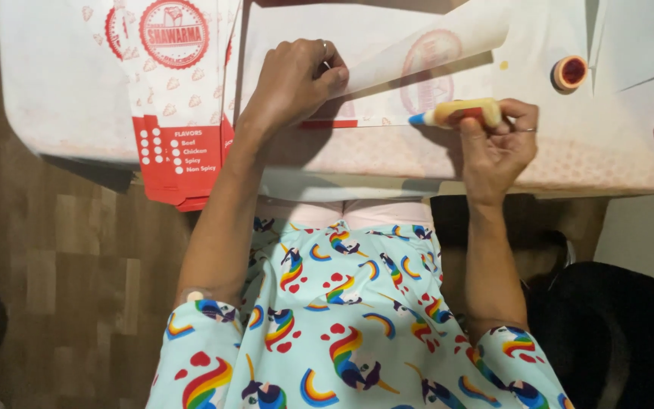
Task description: The person applies glue from a bottle onto the edges of printed paper shawarma packaging and folds the paper by hand into a cone shape.
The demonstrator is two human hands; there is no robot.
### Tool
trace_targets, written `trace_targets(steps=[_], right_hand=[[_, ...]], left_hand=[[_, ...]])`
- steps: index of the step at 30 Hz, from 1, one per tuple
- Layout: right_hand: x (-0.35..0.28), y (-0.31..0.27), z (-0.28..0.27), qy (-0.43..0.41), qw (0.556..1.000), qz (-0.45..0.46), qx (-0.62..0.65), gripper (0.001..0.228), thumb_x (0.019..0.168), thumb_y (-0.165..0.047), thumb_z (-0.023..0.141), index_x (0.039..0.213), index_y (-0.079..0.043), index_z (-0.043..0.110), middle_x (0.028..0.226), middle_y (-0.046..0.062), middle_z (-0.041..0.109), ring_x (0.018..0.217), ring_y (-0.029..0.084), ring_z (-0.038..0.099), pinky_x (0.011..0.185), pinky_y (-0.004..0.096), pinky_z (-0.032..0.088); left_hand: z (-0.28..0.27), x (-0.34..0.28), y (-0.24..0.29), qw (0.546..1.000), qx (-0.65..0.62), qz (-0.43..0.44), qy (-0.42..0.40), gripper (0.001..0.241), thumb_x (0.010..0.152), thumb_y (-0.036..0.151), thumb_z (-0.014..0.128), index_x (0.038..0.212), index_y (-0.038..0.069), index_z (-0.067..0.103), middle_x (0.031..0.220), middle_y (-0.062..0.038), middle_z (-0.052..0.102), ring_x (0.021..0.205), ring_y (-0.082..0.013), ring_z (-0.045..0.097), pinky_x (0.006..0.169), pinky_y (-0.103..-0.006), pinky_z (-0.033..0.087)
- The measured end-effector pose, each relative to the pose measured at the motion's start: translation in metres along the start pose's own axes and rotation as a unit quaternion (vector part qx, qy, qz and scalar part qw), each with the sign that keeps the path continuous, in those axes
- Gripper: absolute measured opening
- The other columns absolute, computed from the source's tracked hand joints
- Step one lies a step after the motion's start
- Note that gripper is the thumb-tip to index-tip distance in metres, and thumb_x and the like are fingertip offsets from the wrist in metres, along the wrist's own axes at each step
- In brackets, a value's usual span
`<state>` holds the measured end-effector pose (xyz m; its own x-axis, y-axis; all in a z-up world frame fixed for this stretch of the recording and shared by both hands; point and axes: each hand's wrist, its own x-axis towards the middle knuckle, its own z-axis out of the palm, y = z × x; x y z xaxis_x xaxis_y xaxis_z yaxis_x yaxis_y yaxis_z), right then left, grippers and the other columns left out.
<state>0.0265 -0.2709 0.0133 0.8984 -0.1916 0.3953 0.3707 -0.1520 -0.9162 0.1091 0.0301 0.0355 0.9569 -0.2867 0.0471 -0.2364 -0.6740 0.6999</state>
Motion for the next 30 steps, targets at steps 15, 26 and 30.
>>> trace_targets(steps=[15,26,30], right_hand=[[-0.024,-0.007,0.119,-0.078,0.991,0.057,0.097,0.033,0.097,-0.008,0.076,0.117,-0.006,0.050,0.097,0.009,0.064,0.087,0.015,0.068,0.079,0.024,0.055],[0.035,0.013,-0.102,0.074,0.986,0.003,-0.148,0.021,0.112,0.000,0.069,0.132,0.003,0.063,0.120,0.017,0.067,0.103,0.021,0.066,0.089,0.032,0.060],[0.037,-0.009,-0.100,-0.045,0.891,-0.117,-0.437,0.028,0.100,0.015,0.084,0.127,0.016,0.075,0.109,0.017,0.057,0.094,0.026,0.057,0.083,0.038,0.054]], left_hand=[[-0.008,0.004,-0.004,0.996,-0.064,-0.056,-0.033,0.016,0.081,0.032,0.062,0.077,0.022,0.075,0.064,0.002,0.068,0.059,-0.0168,0.059,0.057,-0.0377,0.041],[0.039,-0.059,0.009,0.959,0.058,0.245,0.134,0.012,0.087,0.002,0.082,0.089,0.001,0.070,0.109,-0.011,0.063,0.092,-0.0321,0.053,0.069,-0.0413,0.050],[0.030,-0.068,0.024,0.942,0.086,0.257,0.197,0.012,0.094,-0.001,0.075,0.093,-0.002,0.063,0.109,-0.014,0.063,0.090,-0.0339,0.049,0.073,-0.0449,0.045]])
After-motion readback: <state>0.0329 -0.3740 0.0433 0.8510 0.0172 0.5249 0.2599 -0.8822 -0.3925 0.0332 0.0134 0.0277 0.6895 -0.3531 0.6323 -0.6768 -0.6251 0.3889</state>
